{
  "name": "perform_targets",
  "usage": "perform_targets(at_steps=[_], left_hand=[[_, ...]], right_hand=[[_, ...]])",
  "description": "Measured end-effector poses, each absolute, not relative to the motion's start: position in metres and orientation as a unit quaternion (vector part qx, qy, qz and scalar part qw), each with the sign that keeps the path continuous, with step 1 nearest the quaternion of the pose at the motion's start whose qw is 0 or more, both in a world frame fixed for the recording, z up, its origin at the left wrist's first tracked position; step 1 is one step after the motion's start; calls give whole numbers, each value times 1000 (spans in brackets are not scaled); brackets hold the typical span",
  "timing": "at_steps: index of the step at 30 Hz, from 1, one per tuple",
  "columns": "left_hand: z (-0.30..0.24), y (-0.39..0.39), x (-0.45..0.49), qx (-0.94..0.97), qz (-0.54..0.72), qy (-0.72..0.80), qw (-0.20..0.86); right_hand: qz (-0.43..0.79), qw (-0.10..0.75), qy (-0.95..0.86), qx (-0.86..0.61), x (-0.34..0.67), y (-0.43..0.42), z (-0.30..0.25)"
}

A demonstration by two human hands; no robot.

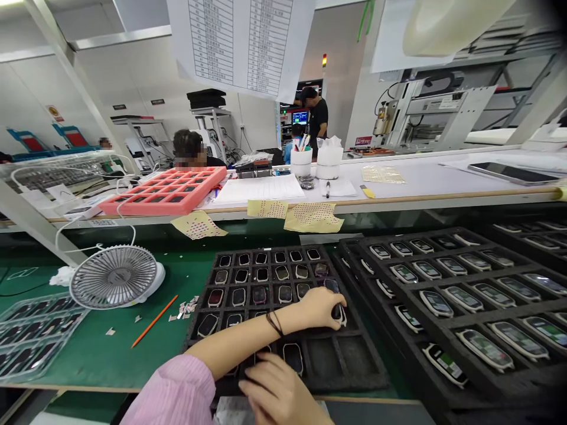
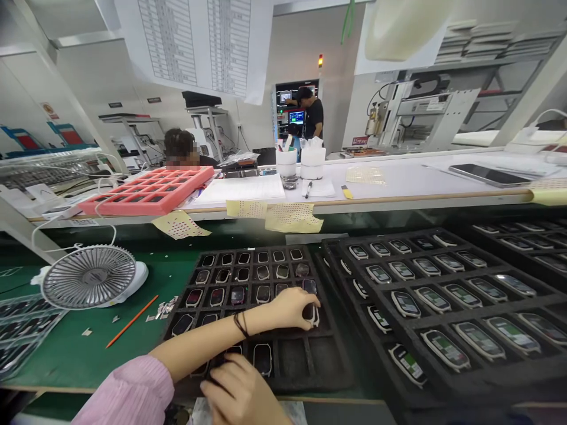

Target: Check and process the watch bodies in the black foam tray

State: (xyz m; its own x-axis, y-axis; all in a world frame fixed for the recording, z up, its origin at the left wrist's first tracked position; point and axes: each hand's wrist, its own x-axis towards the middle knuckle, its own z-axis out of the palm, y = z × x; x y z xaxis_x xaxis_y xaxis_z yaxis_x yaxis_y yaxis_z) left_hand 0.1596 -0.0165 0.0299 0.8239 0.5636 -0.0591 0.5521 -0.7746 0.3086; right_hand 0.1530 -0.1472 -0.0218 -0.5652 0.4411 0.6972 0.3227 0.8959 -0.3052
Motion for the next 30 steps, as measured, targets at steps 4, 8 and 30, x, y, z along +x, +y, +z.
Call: perform_targets(at_steps=[4, 8, 30], left_hand=[[54, -35, 107, 903, 91, 370, 197], [58, -68, 59, 889, 77, 395, 217], [33, -107, 26, 890, -35, 421, 170]], right_hand=[[18, 466, -858, -217, 170, -159, -22], [41, 525, -782, -333, 196, -159, -25], [-56, 567, -738, -362, 206, -143, -18]])
